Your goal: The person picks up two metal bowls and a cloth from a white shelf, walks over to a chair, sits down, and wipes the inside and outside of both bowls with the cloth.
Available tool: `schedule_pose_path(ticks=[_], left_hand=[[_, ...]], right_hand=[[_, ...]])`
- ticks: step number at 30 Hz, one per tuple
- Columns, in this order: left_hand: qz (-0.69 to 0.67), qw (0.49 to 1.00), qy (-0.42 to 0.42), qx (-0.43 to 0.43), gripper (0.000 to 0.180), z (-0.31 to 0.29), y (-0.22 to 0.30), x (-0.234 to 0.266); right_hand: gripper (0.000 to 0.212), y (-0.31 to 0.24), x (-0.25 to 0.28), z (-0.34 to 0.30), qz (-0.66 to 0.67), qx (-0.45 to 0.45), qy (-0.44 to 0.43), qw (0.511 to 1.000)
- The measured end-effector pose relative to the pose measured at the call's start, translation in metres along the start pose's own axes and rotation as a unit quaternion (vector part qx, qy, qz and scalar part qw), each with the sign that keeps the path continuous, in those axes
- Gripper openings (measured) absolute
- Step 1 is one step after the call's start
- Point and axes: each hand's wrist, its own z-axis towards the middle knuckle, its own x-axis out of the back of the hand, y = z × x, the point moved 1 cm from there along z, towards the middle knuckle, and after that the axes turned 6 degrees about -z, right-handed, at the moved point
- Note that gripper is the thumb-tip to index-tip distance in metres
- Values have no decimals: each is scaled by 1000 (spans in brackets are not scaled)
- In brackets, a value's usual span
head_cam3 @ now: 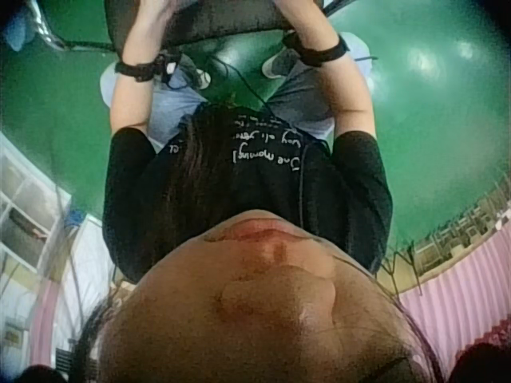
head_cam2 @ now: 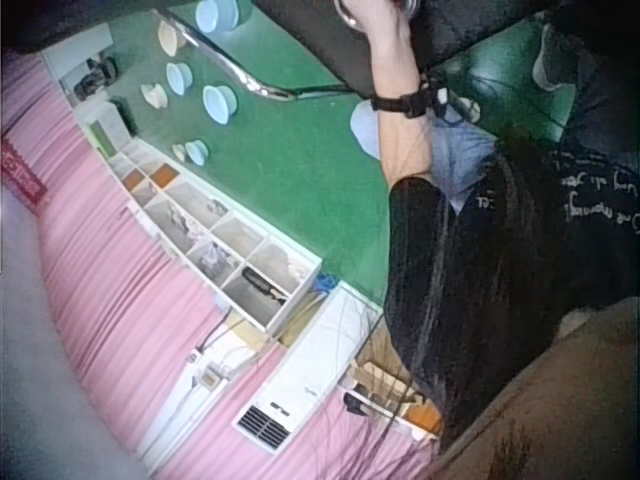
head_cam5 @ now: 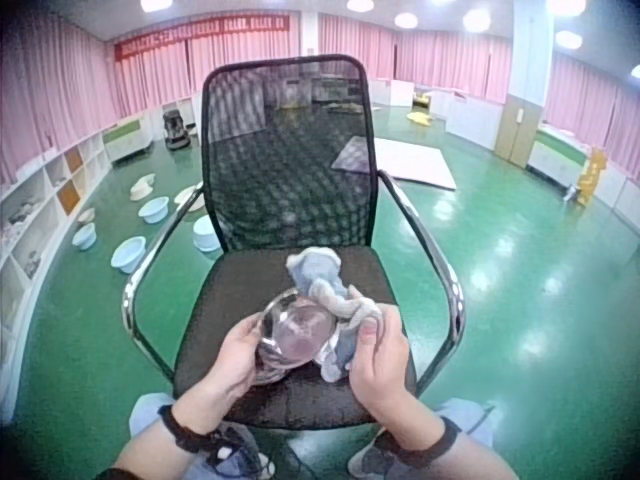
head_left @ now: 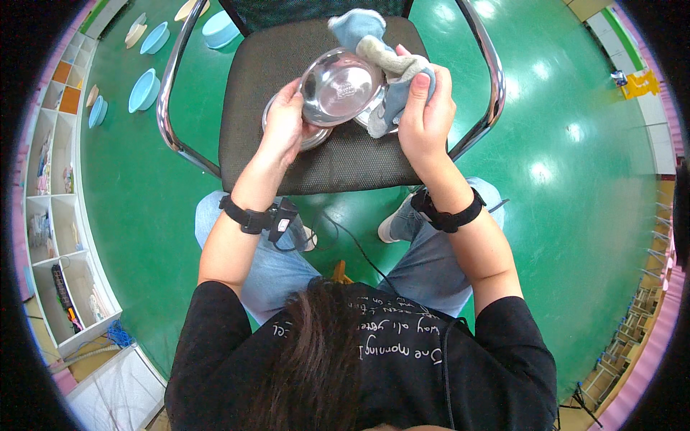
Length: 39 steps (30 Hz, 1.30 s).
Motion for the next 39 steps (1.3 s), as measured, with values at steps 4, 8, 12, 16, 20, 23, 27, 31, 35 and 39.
schedule_pose_path(ticks=[4,8,12,16,20,23,27,31,35,39], left_hand=[[-118,984,-21,131,35,-10,-3,-9],[-157,976,-33,150,34,-19,-13,-13],[-149,974,-20,168,42,-32,-13,-28],[-107,978,-66,165,46,-33,-14,-26],[-85,977,-68,181,45,-37,-2,-33],[-67,984,-44,160,45,-38,0,-36],[-42,999,-20,20,49,-27,-11,-26],[-33,997,-14,-70,47,-24,-11,-27],[23,993,-19,-113,46,-20,-12,-23],[67,980,-47,-182,50,-20,-14,-25]], right_hand=[[28,-3,-7,0,71,146,-43,986],[41,-11,-20,-2,48,243,-100,964],[44,-16,-20,-7,26,269,-116,956],[44,-17,-18,-7,71,255,-113,958],[41,-20,-15,-6,117,240,-93,959],[42,-18,-16,-5,160,241,-79,954],[47,-18,-16,-5,238,175,-59,954],[56,-12,-17,-4,323,90,-75,939],[62,-16,-14,-3,385,-34,-108,916],[65,-29,-11,2,510,-130,-143,838]])
